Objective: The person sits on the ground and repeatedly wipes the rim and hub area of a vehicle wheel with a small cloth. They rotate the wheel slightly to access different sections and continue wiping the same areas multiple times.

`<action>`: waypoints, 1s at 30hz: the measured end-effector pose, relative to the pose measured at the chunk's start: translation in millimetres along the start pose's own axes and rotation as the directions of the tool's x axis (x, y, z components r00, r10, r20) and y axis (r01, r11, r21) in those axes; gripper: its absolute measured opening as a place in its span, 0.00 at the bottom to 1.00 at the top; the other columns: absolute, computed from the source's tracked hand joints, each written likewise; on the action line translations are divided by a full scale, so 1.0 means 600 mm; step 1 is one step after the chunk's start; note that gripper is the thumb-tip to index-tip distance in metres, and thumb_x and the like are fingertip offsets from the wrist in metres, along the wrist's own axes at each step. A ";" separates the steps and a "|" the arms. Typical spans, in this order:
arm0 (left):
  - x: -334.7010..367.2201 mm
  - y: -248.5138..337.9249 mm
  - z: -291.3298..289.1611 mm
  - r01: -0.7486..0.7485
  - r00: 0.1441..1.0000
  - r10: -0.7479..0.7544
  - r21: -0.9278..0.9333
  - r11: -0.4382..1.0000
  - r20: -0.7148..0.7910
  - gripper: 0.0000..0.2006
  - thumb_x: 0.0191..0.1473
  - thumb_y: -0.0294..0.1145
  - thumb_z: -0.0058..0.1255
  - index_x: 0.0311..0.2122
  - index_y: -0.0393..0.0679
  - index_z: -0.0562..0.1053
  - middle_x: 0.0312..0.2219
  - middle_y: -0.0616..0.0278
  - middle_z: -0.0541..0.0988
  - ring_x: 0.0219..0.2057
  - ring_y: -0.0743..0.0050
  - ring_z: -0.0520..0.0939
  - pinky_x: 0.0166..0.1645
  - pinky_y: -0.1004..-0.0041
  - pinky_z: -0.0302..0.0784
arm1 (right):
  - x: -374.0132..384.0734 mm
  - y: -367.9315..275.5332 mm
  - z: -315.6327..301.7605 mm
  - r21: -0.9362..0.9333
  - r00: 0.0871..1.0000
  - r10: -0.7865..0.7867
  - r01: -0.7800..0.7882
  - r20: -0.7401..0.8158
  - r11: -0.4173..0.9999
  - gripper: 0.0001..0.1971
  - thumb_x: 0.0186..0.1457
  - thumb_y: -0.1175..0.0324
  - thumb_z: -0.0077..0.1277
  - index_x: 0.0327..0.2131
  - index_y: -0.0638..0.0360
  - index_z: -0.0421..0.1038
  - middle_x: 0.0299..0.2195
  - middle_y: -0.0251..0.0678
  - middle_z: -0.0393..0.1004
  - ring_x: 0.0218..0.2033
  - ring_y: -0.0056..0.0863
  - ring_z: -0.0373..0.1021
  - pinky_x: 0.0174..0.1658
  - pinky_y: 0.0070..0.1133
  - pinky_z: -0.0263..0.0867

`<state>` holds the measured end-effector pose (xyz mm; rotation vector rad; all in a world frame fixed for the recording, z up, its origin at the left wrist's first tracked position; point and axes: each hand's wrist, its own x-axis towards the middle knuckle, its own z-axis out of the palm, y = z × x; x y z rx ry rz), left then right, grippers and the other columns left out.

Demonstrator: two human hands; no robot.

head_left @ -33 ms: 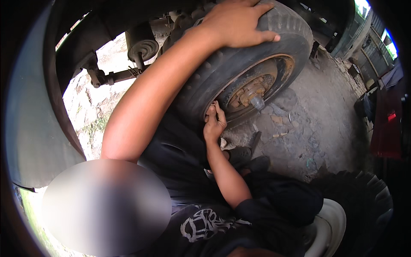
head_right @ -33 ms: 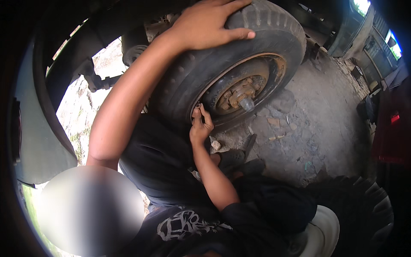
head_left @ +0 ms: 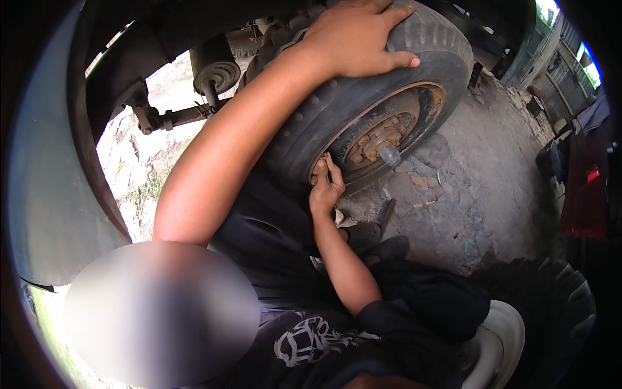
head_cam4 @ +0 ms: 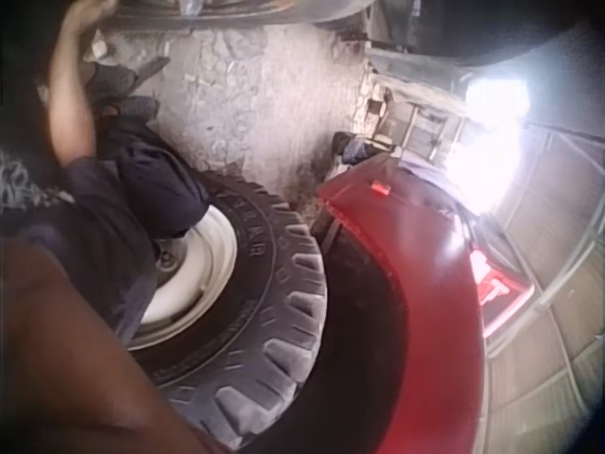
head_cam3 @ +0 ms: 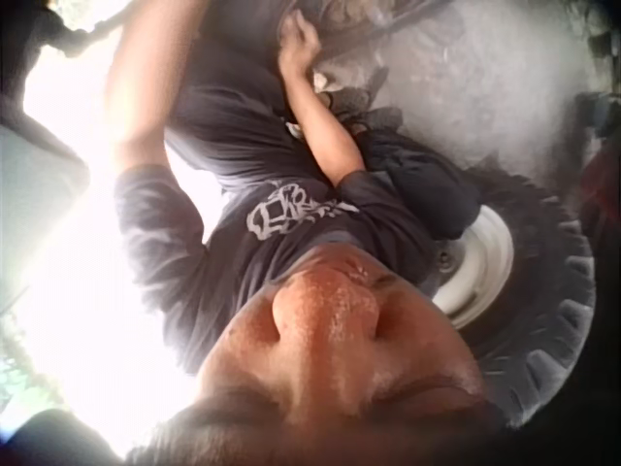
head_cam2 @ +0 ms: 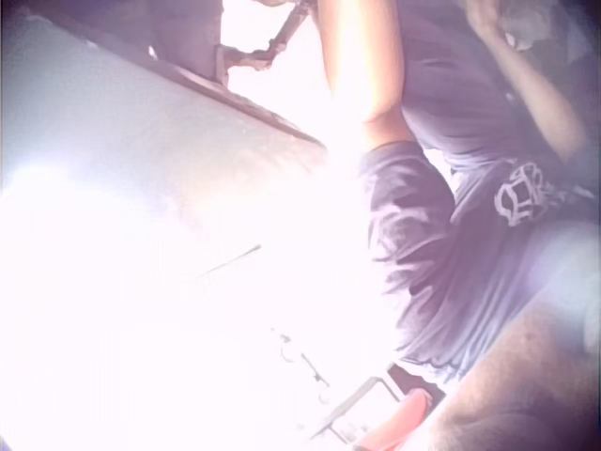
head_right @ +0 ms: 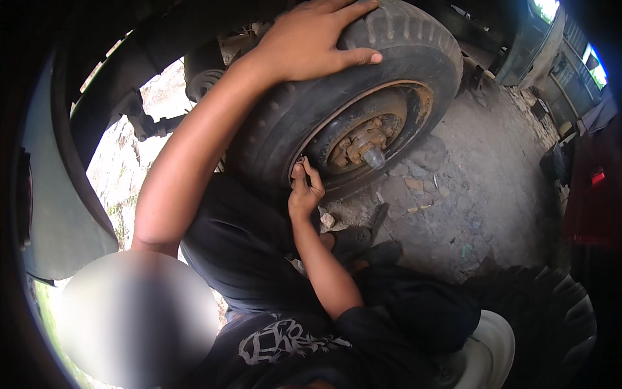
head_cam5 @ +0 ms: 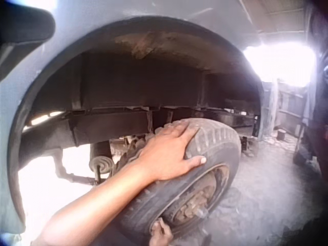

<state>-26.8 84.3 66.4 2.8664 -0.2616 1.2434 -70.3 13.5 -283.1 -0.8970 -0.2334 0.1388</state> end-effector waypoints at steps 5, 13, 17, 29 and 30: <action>-0.036 -0.007 -0.020 -0.067 0.997 0.068 0.029 0.997 -0.047 0.41 0.57 0.50 0.61 0.70 0.40 0.63 0.69 0.33 0.62 0.71 0.34 0.64 0.75 0.51 0.59 | 0.006 -0.032 0.049 0.142 0.994 0.082 -0.071 -0.077 0.987 0.19 0.68 0.65 0.61 0.57 0.62 0.77 0.39 0.26 0.80 0.32 0.10 0.69 0.31 0.13 0.61; -0.041 0.006 -0.017 -0.002 1.000 0.002 0.006 1.000 -0.028 0.38 0.57 0.47 0.62 0.69 0.42 0.64 0.69 0.35 0.63 0.70 0.36 0.65 0.74 0.53 0.61 | 0.003 0.012 0.008 0.029 0.997 -0.070 0.071 -0.026 0.997 0.12 0.68 0.68 0.60 0.51 0.63 0.77 0.39 0.29 0.79 0.33 0.11 0.68 0.30 0.14 0.62; -0.049 0.026 -0.058 0.012 1.000 -0.012 -0.023 1.000 0.000 0.38 0.56 0.46 0.63 0.69 0.42 0.65 0.69 0.36 0.63 0.70 0.37 0.65 0.75 0.53 0.61 | 0.009 -0.004 0.021 0.066 0.992 -0.110 0.106 0.058 0.992 0.11 0.68 0.71 0.60 0.49 0.64 0.76 0.39 0.30 0.79 0.33 0.11 0.69 0.31 0.13 0.63; -0.039 0.003 -0.021 -0.009 0.999 0.013 0.088 0.996 -0.043 0.38 0.56 0.47 0.62 0.69 0.42 0.65 0.68 0.37 0.65 0.69 0.35 0.67 0.74 0.52 0.62 | 0.030 0.098 -0.076 -0.104 0.998 0.056 -0.055 0.004 0.993 0.11 0.64 0.73 0.63 0.48 0.67 0.80 0.43 0.38 0.82 0.43 0.23 0.78 0.48 0.20 0.76; -0.043 0.000 -0.022 -0.014 0.999 0.018 0.097 0.995 -0.048 0.38 0.56 0.47 0.62 0.69 0.42 0.65 0.68 0.37 0.65 0.69 0.36 0.67 0.74 0.52 0.62 | 0.027 0.098 -0.077 -0.127 0.998 0.054 -0.051 0.019 0.991 0.12 0.64 0.73 0.64 0.48 0.68 0.79 0.43 0.39 0.82 0.43 0.23 0.79 0.48 0.20 0.76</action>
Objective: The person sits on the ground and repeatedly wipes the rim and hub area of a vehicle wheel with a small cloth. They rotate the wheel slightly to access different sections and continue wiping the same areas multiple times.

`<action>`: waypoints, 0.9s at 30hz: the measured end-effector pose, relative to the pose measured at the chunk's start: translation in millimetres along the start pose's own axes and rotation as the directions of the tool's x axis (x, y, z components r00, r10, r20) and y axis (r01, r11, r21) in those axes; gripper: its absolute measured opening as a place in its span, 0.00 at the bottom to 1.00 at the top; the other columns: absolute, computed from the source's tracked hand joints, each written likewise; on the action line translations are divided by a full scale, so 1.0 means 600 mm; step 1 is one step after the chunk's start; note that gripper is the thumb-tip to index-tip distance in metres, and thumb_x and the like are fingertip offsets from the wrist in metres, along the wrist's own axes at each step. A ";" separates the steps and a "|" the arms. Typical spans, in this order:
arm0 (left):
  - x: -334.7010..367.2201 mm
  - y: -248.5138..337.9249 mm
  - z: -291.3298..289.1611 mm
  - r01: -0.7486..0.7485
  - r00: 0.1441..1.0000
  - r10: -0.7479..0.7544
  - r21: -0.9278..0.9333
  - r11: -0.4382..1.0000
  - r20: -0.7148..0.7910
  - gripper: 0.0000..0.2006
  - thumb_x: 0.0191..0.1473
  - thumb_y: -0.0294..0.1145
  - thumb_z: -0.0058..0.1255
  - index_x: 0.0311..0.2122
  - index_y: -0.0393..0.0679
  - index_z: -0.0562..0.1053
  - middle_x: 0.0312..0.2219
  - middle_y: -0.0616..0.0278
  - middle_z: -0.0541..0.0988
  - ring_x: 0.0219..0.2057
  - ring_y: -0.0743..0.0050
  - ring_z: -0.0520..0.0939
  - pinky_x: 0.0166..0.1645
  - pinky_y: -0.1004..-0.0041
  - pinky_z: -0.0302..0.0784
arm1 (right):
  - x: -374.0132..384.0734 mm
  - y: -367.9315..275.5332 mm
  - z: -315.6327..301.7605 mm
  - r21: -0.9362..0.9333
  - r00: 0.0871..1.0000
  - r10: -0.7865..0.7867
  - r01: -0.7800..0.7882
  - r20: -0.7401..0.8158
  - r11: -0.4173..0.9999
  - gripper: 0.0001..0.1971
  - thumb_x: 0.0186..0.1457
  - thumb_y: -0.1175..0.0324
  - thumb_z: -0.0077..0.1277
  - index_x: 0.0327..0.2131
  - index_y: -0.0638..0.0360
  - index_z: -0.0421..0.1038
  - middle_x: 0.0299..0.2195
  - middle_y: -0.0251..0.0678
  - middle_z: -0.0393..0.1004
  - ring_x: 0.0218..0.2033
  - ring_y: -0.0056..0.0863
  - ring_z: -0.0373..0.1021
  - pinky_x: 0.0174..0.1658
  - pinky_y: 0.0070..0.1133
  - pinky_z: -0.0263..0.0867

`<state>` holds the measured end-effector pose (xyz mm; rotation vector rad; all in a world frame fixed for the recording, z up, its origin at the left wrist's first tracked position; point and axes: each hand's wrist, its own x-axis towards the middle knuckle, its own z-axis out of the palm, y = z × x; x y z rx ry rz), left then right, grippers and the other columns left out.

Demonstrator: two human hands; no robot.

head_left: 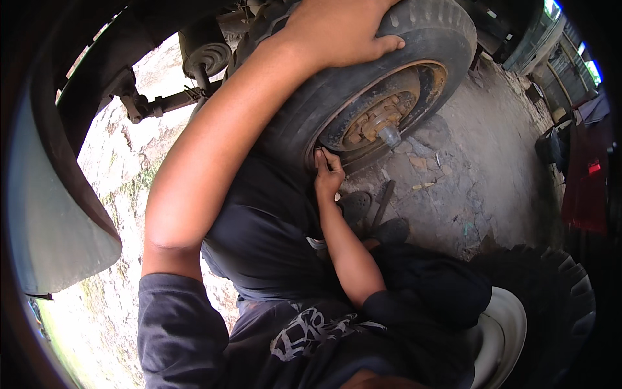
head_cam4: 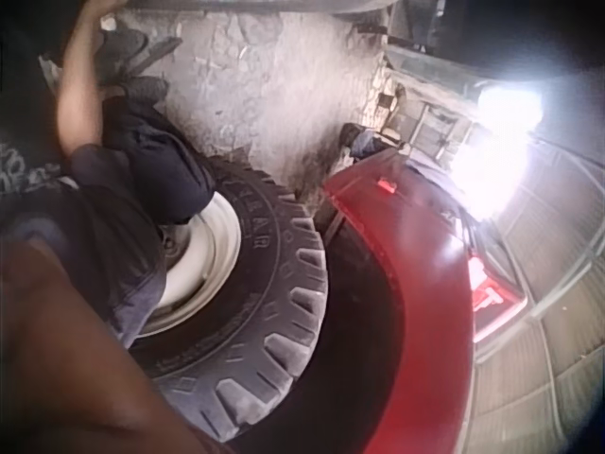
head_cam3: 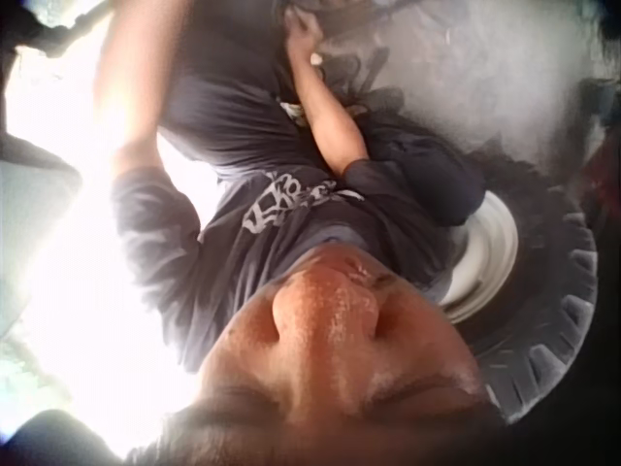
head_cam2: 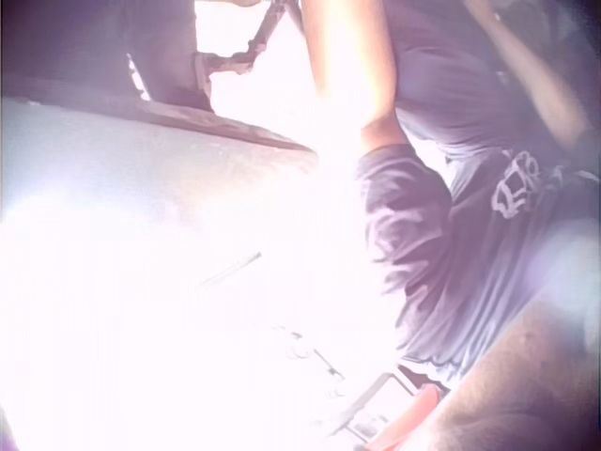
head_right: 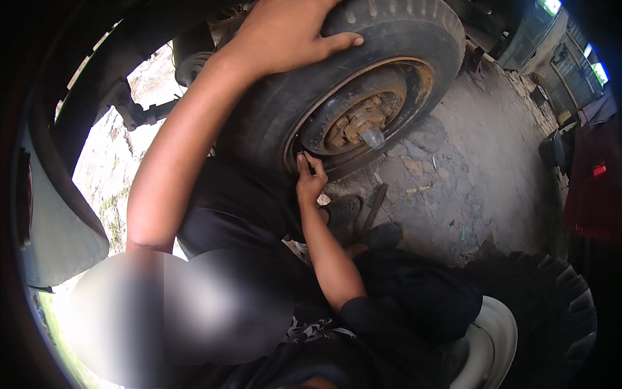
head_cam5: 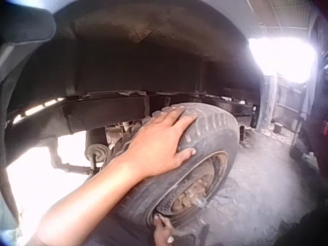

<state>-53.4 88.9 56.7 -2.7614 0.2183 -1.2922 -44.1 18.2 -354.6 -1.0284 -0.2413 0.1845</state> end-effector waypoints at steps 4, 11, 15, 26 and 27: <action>0.015 0.019 0.007 0.002 1.000 -0.002 -0.040 0.999 0.011 0.38 0.57 0.46 0.62 0.69 0.42 0.65 0.68 0.37 0.65 0.69 0.37 0.66 0.75 0.52 0.61 | 0.050 0.064 -0.139 -0.442 0.979 -0.074 -0.017 -0.189 0.897 0.11 0.62 0.74 0.66 0.44 0.70 0.81 0.41 0.40 0.85 0.43 0.23 0.79 0.49 0.22 0.75; 0.003 0.006 0.001 -0.011 1.000 0.011 0.014 1.000 -0.008 0.38 0.57 0.45 0.62 0.69 0.41 0.65 0.68 0.36 0.65 0.70 0.38 0.65 0.75 0.52 0.60 | 0.055 0.034 -0.091 -0.633 0.969 -0.149 -0.012 -0.199 0.774 0.10 0.56 0.67 0.71 0.40 0.57 0.86 0.39 0.44 0.85 0.43 0.39 0.81 0.49 0.33 0.73; 0.010 0.010 0.007 -0.021 1.000 0.021 0.013 1.000 -0.020 0.37 0.57 0.45 0.62 0.68 0.41 0.65 0.68 0.37 0.65 0.70 0.38 0.66 0.75 0.52 0.60 | 0.100 0.060 -0.143 -0.717 0.945 -0.262 0.043 -0.197 0.696 0.10 0.56 0.68 0.71 0.40 0.63 0.85 0.35 0.42 0.86 0.37 0.29 0.81 0.45 0.27 0.73; 0.002 0.012 -0.001 -0.023 1.000 0.023 0.080 0.997 -0.002 0.37 0.57 0.45 0.62 0.68 0.40 0.65 0.68 0.37 0.66 0.70 0.38 0.66 0.74 0.52 0.61 | 0.101 0.030 -0.129 -0.715 0.968 -0.228 0.087 -0.104 0.694 0.09 0.53 0.72 0.71 0.37 0.63 0.85 0.35 0.46 0.86 0.37 0.39 0.82 0.44 0.32 0.75; 0.004 0.012 -0.002 -0.021 1.000 0.021 0.095 0.995 0.004 0.37 0.57 0.45 0.62 0.68 0.40 0.65 0.68 0.37 0.66 0.70 0.38 0.66 0.74 0.52 0.61 | 0.083 0.037 -0.129 -0.767 0.956 -0.285 0.134 -0.066 0.627 0.09 0.53 0.72 0.71 0.37 0.63 0.85 0.35 0.45 0.86 0.36 0.39 0.83 0.44 0.30 0.75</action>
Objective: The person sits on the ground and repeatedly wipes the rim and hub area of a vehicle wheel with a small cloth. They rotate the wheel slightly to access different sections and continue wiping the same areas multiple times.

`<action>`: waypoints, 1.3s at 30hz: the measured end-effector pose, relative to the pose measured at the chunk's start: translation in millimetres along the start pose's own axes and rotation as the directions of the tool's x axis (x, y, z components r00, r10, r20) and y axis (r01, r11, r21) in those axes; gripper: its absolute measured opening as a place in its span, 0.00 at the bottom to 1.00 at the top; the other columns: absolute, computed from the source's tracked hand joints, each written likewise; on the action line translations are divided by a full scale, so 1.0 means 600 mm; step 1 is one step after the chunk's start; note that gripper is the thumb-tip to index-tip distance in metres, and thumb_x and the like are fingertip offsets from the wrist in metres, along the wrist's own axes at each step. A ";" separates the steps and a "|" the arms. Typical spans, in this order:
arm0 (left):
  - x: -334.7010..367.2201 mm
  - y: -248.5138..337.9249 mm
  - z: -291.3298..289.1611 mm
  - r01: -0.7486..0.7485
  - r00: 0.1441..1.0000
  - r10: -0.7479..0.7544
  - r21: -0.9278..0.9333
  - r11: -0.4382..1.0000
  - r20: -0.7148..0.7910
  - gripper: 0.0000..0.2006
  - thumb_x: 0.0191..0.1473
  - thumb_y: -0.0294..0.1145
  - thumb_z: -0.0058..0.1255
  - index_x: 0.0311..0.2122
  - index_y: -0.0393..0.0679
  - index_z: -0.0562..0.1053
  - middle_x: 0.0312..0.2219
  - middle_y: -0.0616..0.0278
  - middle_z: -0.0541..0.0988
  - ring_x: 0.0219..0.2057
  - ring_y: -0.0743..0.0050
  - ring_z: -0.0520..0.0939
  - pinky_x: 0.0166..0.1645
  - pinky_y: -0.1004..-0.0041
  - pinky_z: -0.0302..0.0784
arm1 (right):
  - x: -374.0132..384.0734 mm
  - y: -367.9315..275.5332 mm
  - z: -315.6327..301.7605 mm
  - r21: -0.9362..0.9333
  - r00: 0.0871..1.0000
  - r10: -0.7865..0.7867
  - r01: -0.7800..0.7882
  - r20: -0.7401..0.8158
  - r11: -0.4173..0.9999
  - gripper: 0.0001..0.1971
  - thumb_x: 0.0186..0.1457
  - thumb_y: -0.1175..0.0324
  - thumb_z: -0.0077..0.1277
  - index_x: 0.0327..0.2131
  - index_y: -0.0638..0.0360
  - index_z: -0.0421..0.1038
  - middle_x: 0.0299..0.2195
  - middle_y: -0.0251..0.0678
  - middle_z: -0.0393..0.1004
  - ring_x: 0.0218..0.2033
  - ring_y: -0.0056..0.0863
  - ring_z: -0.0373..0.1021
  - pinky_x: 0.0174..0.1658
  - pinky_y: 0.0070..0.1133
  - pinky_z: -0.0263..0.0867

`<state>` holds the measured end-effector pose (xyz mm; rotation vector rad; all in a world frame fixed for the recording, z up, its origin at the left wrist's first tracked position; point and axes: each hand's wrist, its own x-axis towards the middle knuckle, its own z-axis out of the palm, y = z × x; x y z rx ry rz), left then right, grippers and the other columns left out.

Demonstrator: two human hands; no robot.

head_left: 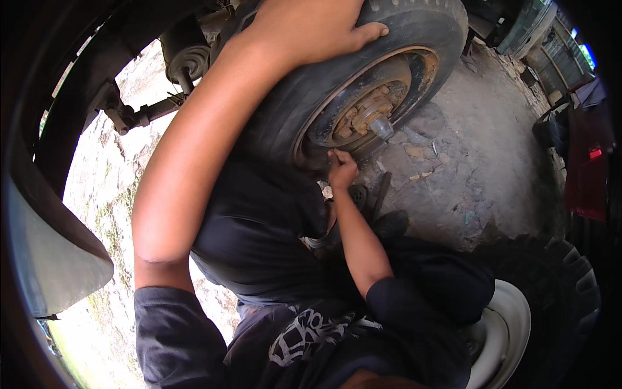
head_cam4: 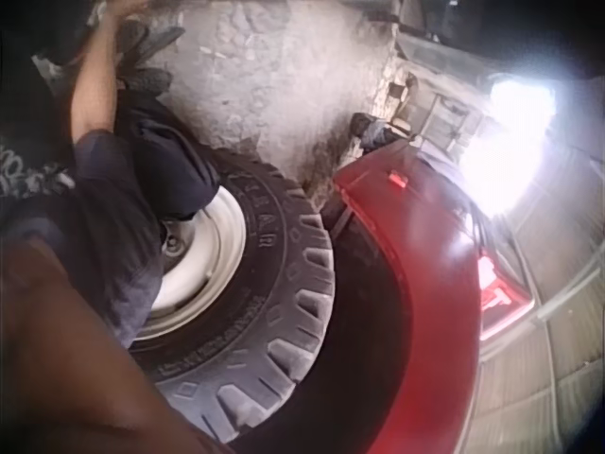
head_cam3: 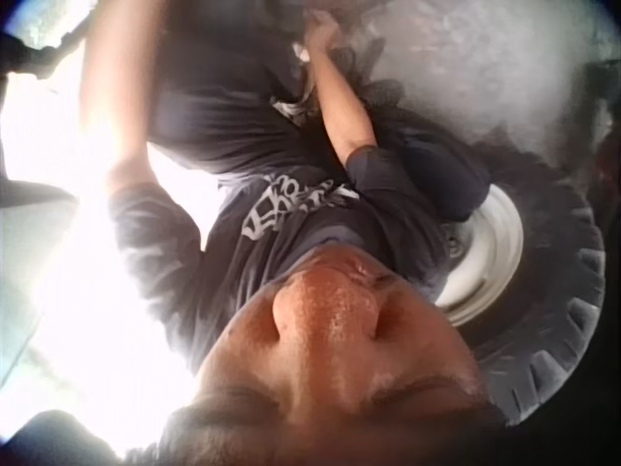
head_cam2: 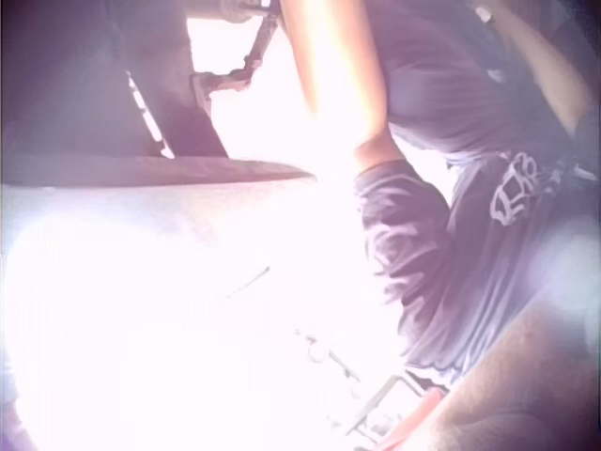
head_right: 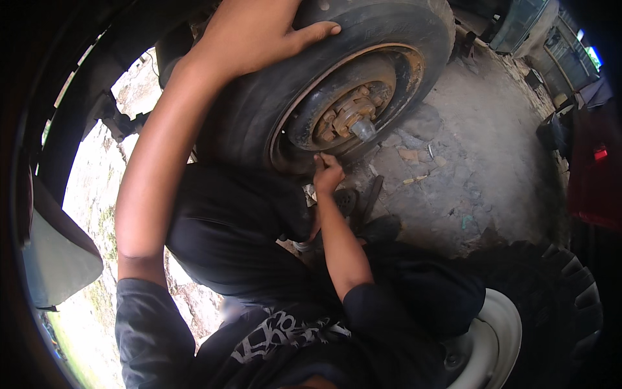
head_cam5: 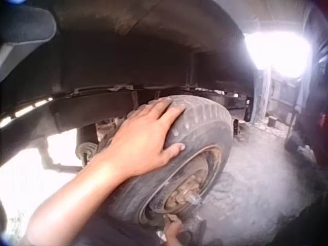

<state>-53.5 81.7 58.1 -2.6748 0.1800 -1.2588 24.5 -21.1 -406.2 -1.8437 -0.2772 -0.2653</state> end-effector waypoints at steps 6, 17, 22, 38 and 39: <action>0.006 0.009 0.005 -0.020 0.999 0.018 -0.047 0.999 -0.033 0.37 0.57 0.45 0.62 0.68 0.40 0.65 0.68 0.36 0.66 0.70 0.37 0.66 0.74 0.51 0.61 | 0.065 0.085 -0.006 0.052 0.986 0.152 -0.149 -0.071 0.987 0.11 0.52 0.72 0.72 0.39 0.62 0.85 0.33 0.42 0.86 0.34 0.32 0.82 0.42 0.30 0.76; 0.005 0.007 0.010 -0.026 0.999 0.024 -0.049 0.998 -0.040 0.37 0.57 0.44 0.62 0.67 0.39 0.65 0.67 0.36 0.66 0.69 0.37 0.66 0.74 0.51 0.61 | 0.019 0.116 0.032 0.421 0.968 0.249 -0.210 -0.040 0.883 0.09 0.58 0.74 0.69 0.41 0.66 0.83 0.33 0.33 0.83 0.30 0.19 0.72 0.36 0.21 0.69; -0.007 -0.004 0.002 -0.030 0.999 0.031 0.015 0.999 -0.041 0.37 0.57 0.44 0.62 0.67 0.38 0.65 0.67 0.35 0.66 0.69 0.37 0.67 0.74 0.51 0.61 | -0.020 0.038 0.045 0.517 0.916 0.382 -0.387 0.122 0.763 0.10 0.57 0.74 0.70 0.41 0.65 0.84 0.38 0.38 0.86 0.40 0.25 0.79 0.47 0.26 0.74; 0.003 0.013 -0.002 -0.040 0.999 0.040 0.055 0.998 0.004 0.38 0.57 0.46 0.63 0.68 0.38 0.65 0.67 0.37 0.67 0.68 0.39 0.68 0.73 0.53 0.63 | 0.013 0.120 0.048 0.498 0.956 0.293 -0.249 -0.011 0.831 0.11 0.53 0.75 0.73 0.39 0.65 0.85 0.37 0.39 0.87 0.37 0.21 0.79 0.47 0.23 0.75; 0.002 0.008 -0.012 -0.036 0.999 0.034 0.062 0.997 0.032 0.39 0.57 0.46 0.63 0.68 0.39 0.65 0.67 0.38 0.67 0.69 0.39 0.68 0.73 0.53 0.63 | -0.014 0.080 0.063 0.533 0.923 0.385 -0.321 -0.010 0.783 0.11 0.53 0.75 0.73 0.39 0.66 0.85 0.37 0.39 0.87 0.37 0.21 0.79 0.46 0.23 0.75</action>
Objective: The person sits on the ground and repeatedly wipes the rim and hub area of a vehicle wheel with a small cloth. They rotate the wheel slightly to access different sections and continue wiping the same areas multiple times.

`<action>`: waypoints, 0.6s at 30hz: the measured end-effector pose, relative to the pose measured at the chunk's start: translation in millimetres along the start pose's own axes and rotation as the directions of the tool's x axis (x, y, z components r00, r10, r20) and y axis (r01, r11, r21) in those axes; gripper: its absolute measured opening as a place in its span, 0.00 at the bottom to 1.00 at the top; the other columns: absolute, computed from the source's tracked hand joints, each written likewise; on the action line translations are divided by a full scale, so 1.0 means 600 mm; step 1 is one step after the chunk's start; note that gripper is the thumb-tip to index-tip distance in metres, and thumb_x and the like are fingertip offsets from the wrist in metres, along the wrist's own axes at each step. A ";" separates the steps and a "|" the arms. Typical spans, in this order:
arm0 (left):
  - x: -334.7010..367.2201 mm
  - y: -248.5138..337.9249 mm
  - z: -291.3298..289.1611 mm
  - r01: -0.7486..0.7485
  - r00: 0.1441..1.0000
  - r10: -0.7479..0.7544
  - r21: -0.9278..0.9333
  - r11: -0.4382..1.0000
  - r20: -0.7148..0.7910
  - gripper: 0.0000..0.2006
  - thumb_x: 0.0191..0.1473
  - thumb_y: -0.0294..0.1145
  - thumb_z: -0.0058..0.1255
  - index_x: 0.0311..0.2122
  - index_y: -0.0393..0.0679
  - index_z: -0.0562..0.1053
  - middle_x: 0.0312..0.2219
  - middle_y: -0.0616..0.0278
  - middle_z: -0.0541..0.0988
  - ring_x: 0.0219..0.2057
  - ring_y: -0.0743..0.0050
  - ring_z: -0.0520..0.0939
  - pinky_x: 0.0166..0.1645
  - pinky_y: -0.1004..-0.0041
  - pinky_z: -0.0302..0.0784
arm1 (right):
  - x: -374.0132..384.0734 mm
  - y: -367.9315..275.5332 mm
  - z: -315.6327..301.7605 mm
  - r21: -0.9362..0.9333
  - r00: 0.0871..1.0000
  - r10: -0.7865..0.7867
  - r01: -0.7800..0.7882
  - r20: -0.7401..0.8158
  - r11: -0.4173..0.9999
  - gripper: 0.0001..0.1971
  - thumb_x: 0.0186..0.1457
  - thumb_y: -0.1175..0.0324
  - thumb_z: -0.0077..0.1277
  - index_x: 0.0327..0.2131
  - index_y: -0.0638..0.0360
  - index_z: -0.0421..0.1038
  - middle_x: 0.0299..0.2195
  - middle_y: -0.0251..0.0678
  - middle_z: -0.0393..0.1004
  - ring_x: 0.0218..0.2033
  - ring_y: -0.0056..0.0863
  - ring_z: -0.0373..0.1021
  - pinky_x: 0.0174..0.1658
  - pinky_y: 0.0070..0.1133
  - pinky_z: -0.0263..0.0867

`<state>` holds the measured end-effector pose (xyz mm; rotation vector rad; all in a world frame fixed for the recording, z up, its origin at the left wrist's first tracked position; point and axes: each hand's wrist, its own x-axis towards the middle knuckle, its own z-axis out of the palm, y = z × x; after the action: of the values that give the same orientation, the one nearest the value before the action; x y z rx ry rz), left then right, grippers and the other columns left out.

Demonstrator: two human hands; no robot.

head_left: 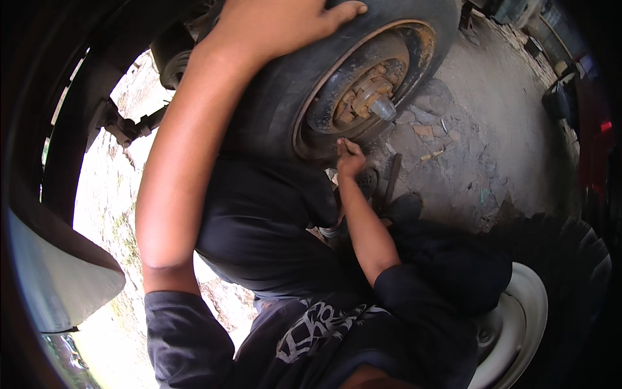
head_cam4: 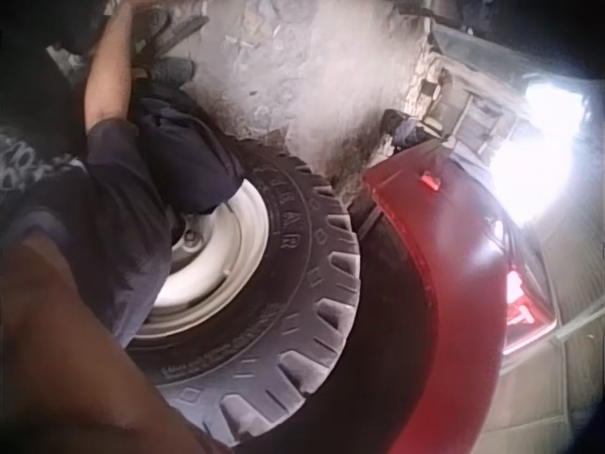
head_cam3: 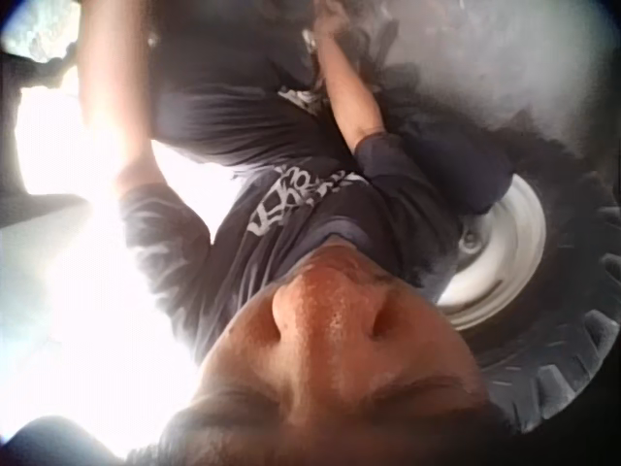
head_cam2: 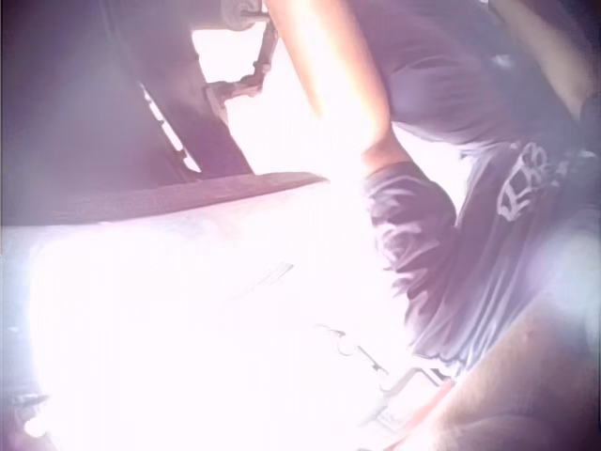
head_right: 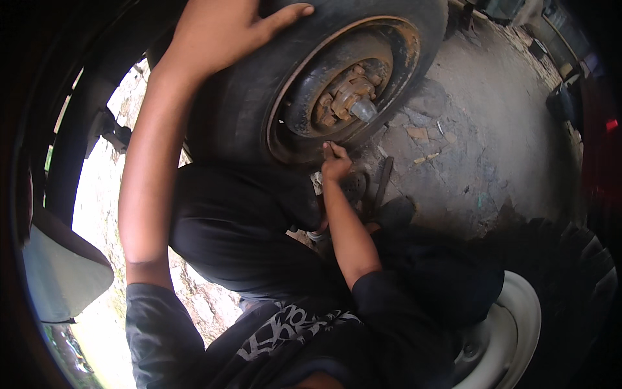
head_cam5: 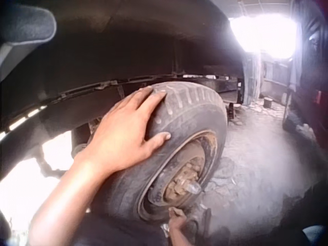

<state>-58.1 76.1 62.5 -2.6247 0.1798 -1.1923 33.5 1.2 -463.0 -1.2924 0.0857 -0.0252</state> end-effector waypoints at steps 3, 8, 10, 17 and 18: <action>0.005 -0.001 -0.006 0.024 0.999 -0.024 0.018 1.000 0.025 0.39 0.56 0.47 0.64 0.69 0.42 0.65 0.67 0.39 0.67 0.68 0.38 0.68 0.72 0.52 0.64 | -0.017 -0.017 0.024 0.112 0.981 0.134 -0.119 -0.138 0.987 0.10 0.55 0.74 0.72 0.40 0.66 0.84 0.37 0.39 0.87 0.37 0.20 0.79 0.46 0.23 0.74; 0.011 0.058 -0.020 0.092 0.996 -0.092 0.009 0.996 0.010 0.38 0.54 0.44 0.66 0.68 0.43 0.67 0.67 0.41 0.68 0.68 0.38 0.70 0.72 0.54 0.66 | 0.091 -0.021 -0.012 0.033 0.974 0.042 -0.036 -0.222 0.999 0.09 0.54 0.73 0.73 0.38 0.64 0.85 0.37 0.37 0.87 0.37 0.22 0.78 0.47 0.24 0.73; 0.009 0.052 -0.014 0.082 0.996 -0.084 0.077 0.994 0.021 0.37 0.54 0.43 0.66 0.67 0.43 0.69 0.67 0.41 0.69 0.68 0.38 0.69 0.72 0.54 0.65 | 0.037 -0.017 -0.005 -0.147 0.977 -0.129 0.105 -0.169 0.984 0.09 0.53 0.73 0.73 0.36 0.63 0.85 0.36 0.38 0.87 0.37 0.24 0.79 0.47 0.24 0.73; 0.006 0.112 0.029 -0.353 0.922 0.367 -0.121 0.928 0.120 0.27 0.56 0.36 0.66 0.62 0.51 0.77 0.66 0.53 0.72 0.71 0.51 0.67 0.75 0.48 0.59 | 0.123 -0.053 -0.016 -0.111 0.961 -0.020 -0.011 -0.275 0.994 0.11 0.53 0.68 0.74 0.38 0.59 0.86 0.35 0.37 0.87 0.38 0.23 0.80 0.47 0.27 0.73; 0.004 0.131 0.041 -0.382 0.892 0.414 -0.188 0.905 0.180 0.27 0.55 0.35 0.67 0.62 0.50 0.77 0.67 0.53 0.72 0.72 0.50 0.66 0.75 0.48 0.59 | 0.128 -0.047 -0.027 -0.132 0.965 -0.033 -0.002 -0.259 0.991 0.11 0.52 0.68 0.74 0.38 0.59 0.86 0.35 0.37 0.87 0.38 0.23 0.81 0.47 0.27 0.73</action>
<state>-38.6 4.5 26.6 -2.6352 0.7519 -0.7738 109.5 -27.4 -444.4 -1.4165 0.3070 -0.2065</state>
